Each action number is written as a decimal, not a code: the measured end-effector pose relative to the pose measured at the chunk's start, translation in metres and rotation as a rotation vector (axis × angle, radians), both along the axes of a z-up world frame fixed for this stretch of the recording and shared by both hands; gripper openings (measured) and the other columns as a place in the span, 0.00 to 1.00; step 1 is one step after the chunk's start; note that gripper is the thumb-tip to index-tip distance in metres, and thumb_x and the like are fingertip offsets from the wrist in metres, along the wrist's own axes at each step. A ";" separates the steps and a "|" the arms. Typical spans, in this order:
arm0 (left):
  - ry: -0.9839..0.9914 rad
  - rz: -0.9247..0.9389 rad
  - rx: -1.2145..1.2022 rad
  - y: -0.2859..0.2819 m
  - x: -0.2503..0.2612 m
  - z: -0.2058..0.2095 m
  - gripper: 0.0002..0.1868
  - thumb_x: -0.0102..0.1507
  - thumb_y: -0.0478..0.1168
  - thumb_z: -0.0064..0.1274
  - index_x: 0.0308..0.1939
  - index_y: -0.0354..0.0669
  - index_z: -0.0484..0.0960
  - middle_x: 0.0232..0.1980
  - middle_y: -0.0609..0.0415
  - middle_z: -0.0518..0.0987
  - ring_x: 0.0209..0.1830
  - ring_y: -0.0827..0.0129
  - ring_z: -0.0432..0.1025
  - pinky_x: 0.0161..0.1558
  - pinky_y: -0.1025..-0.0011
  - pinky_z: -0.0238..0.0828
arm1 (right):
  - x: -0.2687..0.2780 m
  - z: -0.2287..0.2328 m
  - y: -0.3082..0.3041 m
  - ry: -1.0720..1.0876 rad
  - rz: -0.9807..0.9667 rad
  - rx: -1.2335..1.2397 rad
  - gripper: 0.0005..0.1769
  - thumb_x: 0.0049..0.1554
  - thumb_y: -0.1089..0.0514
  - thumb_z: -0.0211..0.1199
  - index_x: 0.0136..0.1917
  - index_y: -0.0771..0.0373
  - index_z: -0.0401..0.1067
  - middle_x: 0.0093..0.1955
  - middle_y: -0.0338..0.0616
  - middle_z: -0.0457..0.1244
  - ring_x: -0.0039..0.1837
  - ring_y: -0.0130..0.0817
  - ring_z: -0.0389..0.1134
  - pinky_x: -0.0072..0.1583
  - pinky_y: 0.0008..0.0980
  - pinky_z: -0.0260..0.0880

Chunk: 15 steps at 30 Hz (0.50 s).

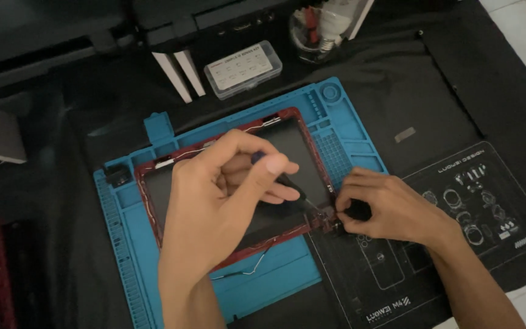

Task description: The person uses a screwdriver to remove screws from a laptop screen bezel, then detaches and reattaches small components and wires along the frame. The person also uses a small black tool to adjust parts on the bezel and handles a white cable connected to the screen assembly.

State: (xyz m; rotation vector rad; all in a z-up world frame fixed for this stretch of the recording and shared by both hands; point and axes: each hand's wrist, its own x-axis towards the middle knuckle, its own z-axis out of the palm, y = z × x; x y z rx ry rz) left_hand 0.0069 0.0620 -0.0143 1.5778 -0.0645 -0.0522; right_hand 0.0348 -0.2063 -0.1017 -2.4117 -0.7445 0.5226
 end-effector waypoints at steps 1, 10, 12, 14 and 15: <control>-0.001 0.004 -0.005 0.002 0.001 -0.001 0.09 0.67 0.39 0.54 0.43 0.33 0.81 0.38 0.47 0.88 0.33 0.66 0.87 0.32 0.75 0.87 | 0.001 0.001 0.000 0.018 -0.004 -0.021 0.08 0.41 0.60 0.74 0.37 0.58 0.80 0.35 0.34 0.70 0.43 0.29 0.69 0.43 0.32 0.73; -0.018 -0.039 0.060 0.005 0.007 -0.011 0.11 0.70 0.40 0.48 0.46 0.35 0.82 0.42 0.49 0.88 0.36 0.67 0.87 0.37 0.74 0.86 | -0.009 -0.018 -0.007 -0.009 -0.023 0.373 0.07 0.46 0.59 0.75 0.39 0.59 0.80 0.41 0.35 0.71 0.46 0.28 0.71 0.49 0.31 0.74; -0.011 -0.050 0.072 0.004 0.007 -0.011 0.11 0.71 0.40 0.47 0.46 0.36 0.82 0.42 0.50 0.88 0.37 0.68 0.87 0.38 0.74 0.86 | -0.011 -0.017 -0.005 -0.027 -0.032 0.404 0.07 0.46 0.59 0.75 0.39 0.59 0.79 0.41 0.35 0.71 0.47 0.28 0.72 0.49 0.30 0.75; -0.005 -0.062 0.083 0.003 0.007 -0.011 0.11 0.71 0.40 0.47 0.46 0.36 0.82 0.42 0.51 0.88 0.38 0.68 0.87 0.39 0.74 0.87 | -0.011 -0.018 -0.005 -0.045 -0.041 0.435 0.07 0.47 0.60 0.75 0.40 0.59 0.79 0.42 0.35 0.71 0.48 0.28 0.73 0.50 0.29 0.76; 0.002 -0.077 0.087 0.002 0.007 -0.011 0.12 0.71 0.40 0.46 0.46 0.36 0.82 0.42 0.51 0.88 0.38 0.69 0.87 0.39 0.73 0.87 | -0.011 -0.020 -0.006 -0.039 -0.066 0.410 0.07 0.47 0.60 0.75 0.40 0.59 0.79 0.42 0.35 0.71 0.47 0.28 0.74 0.49 0.29 0.76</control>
